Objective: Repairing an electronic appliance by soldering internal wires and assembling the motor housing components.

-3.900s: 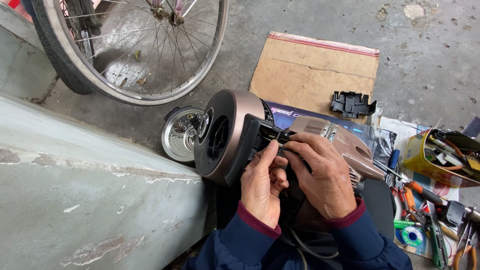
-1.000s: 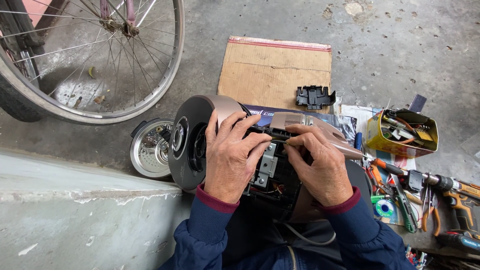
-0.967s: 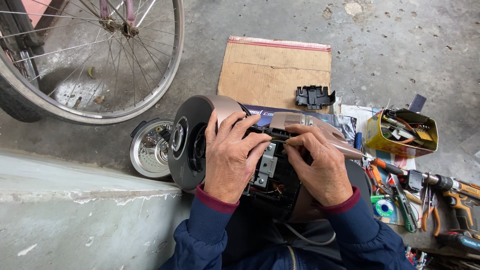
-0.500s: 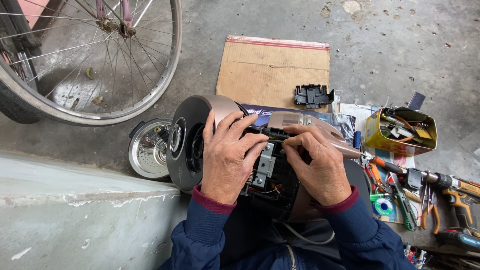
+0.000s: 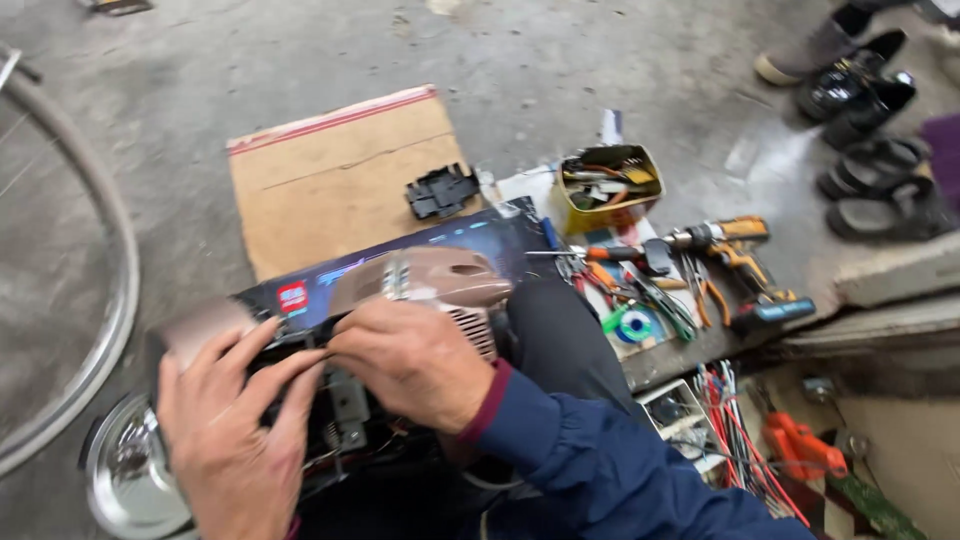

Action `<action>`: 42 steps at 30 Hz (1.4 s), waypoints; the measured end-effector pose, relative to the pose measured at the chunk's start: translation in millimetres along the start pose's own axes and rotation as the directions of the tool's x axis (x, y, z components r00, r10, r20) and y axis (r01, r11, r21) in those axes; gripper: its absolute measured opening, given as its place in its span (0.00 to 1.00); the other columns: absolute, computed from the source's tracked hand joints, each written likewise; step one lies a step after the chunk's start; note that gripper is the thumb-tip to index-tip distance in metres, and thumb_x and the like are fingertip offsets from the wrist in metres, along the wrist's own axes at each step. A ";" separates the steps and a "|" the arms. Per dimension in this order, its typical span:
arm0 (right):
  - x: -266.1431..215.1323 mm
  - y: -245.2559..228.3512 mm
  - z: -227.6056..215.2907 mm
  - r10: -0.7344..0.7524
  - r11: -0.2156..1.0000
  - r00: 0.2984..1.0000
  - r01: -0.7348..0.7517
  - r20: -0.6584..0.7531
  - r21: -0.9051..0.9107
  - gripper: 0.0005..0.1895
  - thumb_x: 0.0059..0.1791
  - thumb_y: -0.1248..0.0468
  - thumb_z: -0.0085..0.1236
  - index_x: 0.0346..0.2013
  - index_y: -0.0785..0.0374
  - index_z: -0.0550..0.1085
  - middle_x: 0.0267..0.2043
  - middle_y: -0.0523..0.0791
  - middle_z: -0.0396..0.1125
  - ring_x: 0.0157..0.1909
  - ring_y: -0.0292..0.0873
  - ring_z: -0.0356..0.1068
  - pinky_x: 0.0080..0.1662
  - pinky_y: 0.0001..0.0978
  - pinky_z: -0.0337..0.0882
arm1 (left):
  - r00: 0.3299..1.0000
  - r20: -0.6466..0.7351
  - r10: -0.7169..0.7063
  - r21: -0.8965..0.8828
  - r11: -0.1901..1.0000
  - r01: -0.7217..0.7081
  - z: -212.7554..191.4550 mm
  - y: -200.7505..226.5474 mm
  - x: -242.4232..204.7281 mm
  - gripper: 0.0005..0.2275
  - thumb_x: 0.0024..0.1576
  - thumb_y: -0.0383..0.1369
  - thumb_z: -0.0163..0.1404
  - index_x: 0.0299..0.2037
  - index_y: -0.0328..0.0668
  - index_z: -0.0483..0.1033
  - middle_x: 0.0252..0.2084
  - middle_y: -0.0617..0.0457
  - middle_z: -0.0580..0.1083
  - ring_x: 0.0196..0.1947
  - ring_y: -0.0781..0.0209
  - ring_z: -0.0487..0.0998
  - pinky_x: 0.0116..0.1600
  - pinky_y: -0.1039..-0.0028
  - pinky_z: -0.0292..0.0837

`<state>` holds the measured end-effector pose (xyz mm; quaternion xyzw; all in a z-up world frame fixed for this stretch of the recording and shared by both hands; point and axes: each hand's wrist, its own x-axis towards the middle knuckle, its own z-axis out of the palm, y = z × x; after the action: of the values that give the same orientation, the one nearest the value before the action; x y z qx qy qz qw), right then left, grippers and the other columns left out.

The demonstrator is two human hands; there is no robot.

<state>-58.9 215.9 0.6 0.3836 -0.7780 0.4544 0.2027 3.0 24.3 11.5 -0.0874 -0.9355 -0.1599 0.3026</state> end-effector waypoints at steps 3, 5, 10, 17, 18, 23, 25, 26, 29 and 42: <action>-8.6 9.5 3.5 -0.003 1.000 1.000 0.003 -0.029 -0.009 0.07 0.63 0.66 0.53 0.45 0.64 0.78 0.46 0.49 0.75 0.47 0.53 0.76 0.53 0.45 0.76 | 0.995 -0.004 0.100 0.022 0.995 -0.100 13.6 -16.6 -3.8 0.07 0.65 0.34 0.71 0.51 0.50 0.92 0.62 0.47 0.85 0.62 0.45 0.80 0.78 0.46 0.63; -15.0 12.5 3.8 0.025 0.999 0.999 -0.026 -0.046 -0.032 0.07 0.64 0.66 0.53 0.45 0.63 0.77 0.45 0.48 0.72 0.47 0.53 0.75 0.52 0.45 0.75 | 0.989 0.102 0.104 0.104 0.988 -0.114 21.3 -37.4 -7.0 0.08 0.63 0.39 0.69 0.51 0.58 0.91 0.64 0.51 0.85 0.61 0.49 0.81 0.71 0.50 0.66; -16.7 13.3 -0.3 0.045 0.999 0.998 -0.046 -0.045 -0.007 0.08 0.65 0.65 0.50 0.44 0.62 0.75 0.42 0.48 0.68 0.45 0.54 0.71 0.48 0.47 0.72 | 0.985 0.099 0.139 0.198 0.968 -0.157 32.6 -66.4 -24.5 0.10 0.66 0.43 0.70 0.56 0.63 0.91 0.68 0.52 0.86 0.65 0.46 0.83 0.68 0.49 0.70; -20.4 11.8 1.9 0.072 0.997 0.995 -0.072 -0.071 -0.008 0.04 0.63 0.66 0.55 0.46 0.65 0.75 0.45 0.50 0.69 0.46 0.55 0.71 0.51 0.47 0.73 | 0.967 0.232 0.104 0.324 0.929 -0.178 47.0 -115.7 -39.3 0.13 0.62 0.50 0.63 0.56 0.78 0.88 0.70 0.66 0.83 0.67 0.55 0.81 0.64 0.60 0.70; -22.2 11.1 1.5 0.056 0.998 0.995 -0.056 -0.083 0.003 0.06 0.63 0.67 0.56 0.51 0.68 0.76 0.50 0.54 0.71 0.50 0.57 0.72 0.55 0.47 0.74 | 0.950 0.309 0.049 0.438 0.879 -0.188 49.9 -129.4 -43.4 0.16 0.59 0.57 0.60 0.57 0.90 0.85 0.71 0.74 0.82 0.69 0.63 0.81 0.65 0.61 0.74; -54.6 11.8 -74.4 0.166 0.982 0.968 -0.145 -0.187 0.120 0.18 0.64 0.64 0.57 0.68 0.66 0.71 0.70 0.55 0.70 0.69 0.58 0.76 0.73 0.51 0.75 | 0.951 0.308 -0.022 0.409 0.906 -0.111 51.5 -143.3 -54.3 0.12 0.63 0.53 0.60 0.56 0.81 0.88 0.71 0.67 0.85 0.72 0.58 0.82 0.71 0.57 0.72; -78.5 25.0 -113.6 0.230 0.973 0.932 -0.214 -0.282 0.087 0.17 0.62 0.65 0.59 0.66 0.66 0.73 0.68 0.55 0.74 0.70 0.59 0.77 0.73 0.50 0.76 | 0.950 0.306 -0.063 0.394 0.917 -0.066 65.1 -175.3 -72.8 0.12 0.63 0.51 0.63 0.57 0.79 0.89 0.70 0.64 0.86 0.75 0.55 0.84 0.80 0.56 0.71; -91.2 36.0 -133.2 0.408 0.908 0.832 -0.414 -0.376 0.068 0.17 0.60 0.65 0.59 0.64 0.64 0.76 0.66 0.52 0.76 0.68 0.54 0.78 0.72 0.46 0.74 | 0.951 0.303 0.063 0.327 0.930 -0.166 75.2 -202.4 -85.9 0.08 0.66 0.42 0.63 0.52 0.75 0.90 0.59 0.73 0.84 0.74 0.58 0.82 0.84 0.58 0.70; -150.6 82.2 -185.7 0.571 0.704 0.596 -0.709 -0.565 -0.036 0.13 0.59 0.68 0.60 0.59 0.61 0.80 0.60 0.48 0.77 0.63 0.47 0.77 0.69 0.40 0.71 | 0.936 0.341 0.086 0.297 0.935 -0.194 81.4 -232.1 -108.5 0.07 0.69 0.36 0.63 0.51 0.72 0.90 0.54 0.81 0.82 0.81 0.61 0.78 0.93 0.63 0.66; -274.9 107.9 -189.8 0.672 0.367 0.437 -0.898 -0.598 -0.243 0.10 0.68 0.68 0.54 0.56 0.67 0.83 0.55 0.53 0.77 0.57 0.51 0.75 0.61 0.44 0.70 | 0.949 0.301 -0.099 0.254 0.967 0.021 33.8 -149.7 -93.2 0.09 0.70 0.27 0.73 0.59 0.46 0.92 0.79 0.35 0.84 0.85 0.36 0.76 0.93 0.55 0.72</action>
<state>21.9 524.7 -145.6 -0.2226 -0.8954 0.3268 0.2046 20.5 -109.8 -106.7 -0.0445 -0.9863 -0.0355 0.1549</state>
